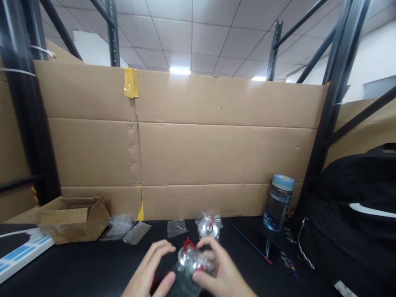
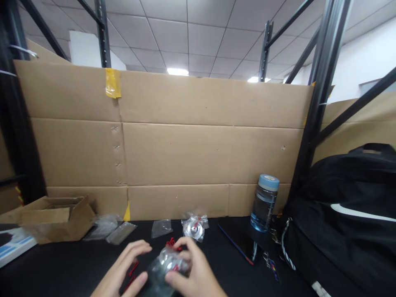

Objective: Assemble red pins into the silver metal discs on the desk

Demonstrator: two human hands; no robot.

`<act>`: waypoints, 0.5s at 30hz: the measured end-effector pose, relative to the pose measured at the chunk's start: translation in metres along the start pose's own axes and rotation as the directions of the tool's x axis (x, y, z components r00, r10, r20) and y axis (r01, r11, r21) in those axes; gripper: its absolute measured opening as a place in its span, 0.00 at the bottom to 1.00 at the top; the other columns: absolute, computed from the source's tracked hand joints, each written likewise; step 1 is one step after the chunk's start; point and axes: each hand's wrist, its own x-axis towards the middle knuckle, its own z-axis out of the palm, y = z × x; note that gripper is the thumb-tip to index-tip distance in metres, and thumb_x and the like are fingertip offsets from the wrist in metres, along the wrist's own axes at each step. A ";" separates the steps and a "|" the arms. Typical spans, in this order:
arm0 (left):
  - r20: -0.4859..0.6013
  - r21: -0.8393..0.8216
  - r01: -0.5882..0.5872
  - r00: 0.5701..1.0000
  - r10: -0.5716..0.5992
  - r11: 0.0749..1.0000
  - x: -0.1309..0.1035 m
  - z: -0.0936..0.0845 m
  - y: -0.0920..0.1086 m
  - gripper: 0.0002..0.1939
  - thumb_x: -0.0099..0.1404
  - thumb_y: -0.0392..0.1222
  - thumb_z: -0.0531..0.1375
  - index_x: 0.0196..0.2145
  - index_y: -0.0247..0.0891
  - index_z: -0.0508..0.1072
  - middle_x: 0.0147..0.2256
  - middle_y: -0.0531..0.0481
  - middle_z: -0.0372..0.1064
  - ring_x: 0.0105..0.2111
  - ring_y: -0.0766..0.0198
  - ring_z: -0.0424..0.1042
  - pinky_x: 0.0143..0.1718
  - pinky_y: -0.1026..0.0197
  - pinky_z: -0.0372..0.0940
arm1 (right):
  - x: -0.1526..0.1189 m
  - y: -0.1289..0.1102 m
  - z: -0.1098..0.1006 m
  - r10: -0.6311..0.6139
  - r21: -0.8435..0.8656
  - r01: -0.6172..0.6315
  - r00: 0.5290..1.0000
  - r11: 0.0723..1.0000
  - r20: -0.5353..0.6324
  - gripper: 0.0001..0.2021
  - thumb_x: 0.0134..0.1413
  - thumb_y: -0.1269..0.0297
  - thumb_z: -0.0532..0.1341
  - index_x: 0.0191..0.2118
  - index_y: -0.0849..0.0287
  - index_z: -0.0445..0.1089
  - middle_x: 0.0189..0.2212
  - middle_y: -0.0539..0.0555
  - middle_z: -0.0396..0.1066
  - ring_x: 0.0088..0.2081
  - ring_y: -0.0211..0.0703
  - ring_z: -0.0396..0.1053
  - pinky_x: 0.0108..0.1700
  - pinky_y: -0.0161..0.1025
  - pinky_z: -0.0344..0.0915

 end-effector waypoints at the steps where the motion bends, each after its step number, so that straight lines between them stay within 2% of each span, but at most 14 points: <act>1: -0.035 0.168 -0.001 0.999 0.007 0.986 0.002 -0.007 -0.010 0.22 0.69 0.57 0.55 0.55 0.45 0.72 0.59 0.40 0.64 0.58 0.50 0.65 0.59 0.51 0.63 | 0.003 -0.008 -0.013 -0.017 -0.081 0.011 0.997 0.997 -0.074 0.25 0.49 0.54 0.71 0.46 0.55 0.61 0.36 0.53 0.75 0.34 0.41 0.72 0.36 0.35 0.63; 2: -0.037 0.310 0.004 0.999 0.007 0.951 0.004 -0.014 -0.020 0.23 0.70 0.55 0.54 0.57 0.46 0.71 0.61 0.42 0.63 0.60 0.49 0.63 0.61 0.48 0.61 | 0.007 -0.014 -0.028 -0.024 -0.176 -0.002 0.989 0.984 -0.148 0.20 0.50 0.56 0.70 0.42 0.56 0.62 0.35 0.53 0.75 0.35 0.42 0.72 0.37 0.36 0.64; 4: -0.030 0.506 0.065 0.998 -0.058 0.860 0.006 -0.026 -0.042 0.24 0.71 0.52 0.51 0.62 0.47 0.67 0.66 0.44 0.58 0.64 0.49 0.59 0.62 0.45 0.59 | 0.018 -0.022 -0.060 -0.025 -0.334 -0.042 0.981 0.942 -0.194 0.16 0.50 0.58 0.69 0.40 0.57 0.64 0.36 0.53 0.76 0.37 0.43 0.73 0.41 0.38 0.65; 7: -0.035 0.651 0.213 0.967 -0.251 0.728 0.008 -0.034 -0.066 0.30 0.68 0.50 0.52 0.66 0.42 0.62 0.69 0.41 0.51 0.69 0.47 0.50 0.65 0.43 0.54 | 0.041 -0.022 -0.103 -0.014 -0.530 -0.116 0.972 0.840 -0.235 0.15 0.47 0.57 0.68 0.38 0.59 0.69 0.37 0.55 0.76 0.40 0.48 0.73 0.42 0.40 0.66; 9: -0.010 0.685 0.268 0.933 -0.359 0.678 0.008 -0.035 -0.071 0.32 0.68 0.52 0.52 0.67 0.40 0.62 0.69 0.40 0.50 0.69 0.45 0.48 0.65 0.42 0.51 | 0.055 -0.017 -0.122 -0.035 -0.631 -0.152 0.961 0.761 -0.274 0.14 0.44 0.56 0.69 0.34 0.60 0.71 0.35 0.56 0.76 0.40 0.49 0.72 0.42 0.40 0.66; 10: 0.003 0.691 0.277 0.923 -0.386 0.668 0.008 -0.035 -0.070 0.32 0.68 0.53 0.51 0.67 0.40 0.63 0.69 0.40 0.50 0.70 0.46 0.48 0.65 0.42 0.50 | 0.060 -0.015 -0.129 -0.019 -0.634 -0.164 0.962 0.756 -0.271 0.14 0.45 0.55 0.69 0.33 0.60 0.71 0.33 0.56 0.76 0.38 0.49 0.72 0.41 0.40 0.65; 12: 0.022 0.694 0.270 0.919 -0.394 0.667 0.008 -0.036 -0.066 0.32 0.68 0.53 0.50 0.66 0.41 0.63 0.69 0.41 0.50 0.70 0.47 0.48 0.66 0.43 0.49 | 0.066 -0.012 -0.137 0.082 -0.560 -0.203 0.969 0.803 -0.234 0.18 0.47 0.50 0.68 0.36 0.60 0.71 0.31 0.55 0.75 0.33 0.45 0.71 0.33 0.38 0.63; 15: 0.041 0.695 0.260 0.916 -0.398 0.671 0.009 -0.039 -0.058 0.31 0.68 0.52 0.50 0.66 0.43 0.64 0.69 0.42 0.51 0.70 0.47 0.47 0.67 0.44 0.47 | 0.066 -0.011 -0.142 0.143 -0.462 -0.227 0.967 0.857 -0.209 0.28 0.47 0.46 0.68 0.49 0.58 0.66 0.28 0.50 0.72 0.29 0.40 0.68 0.31 0.35 0.61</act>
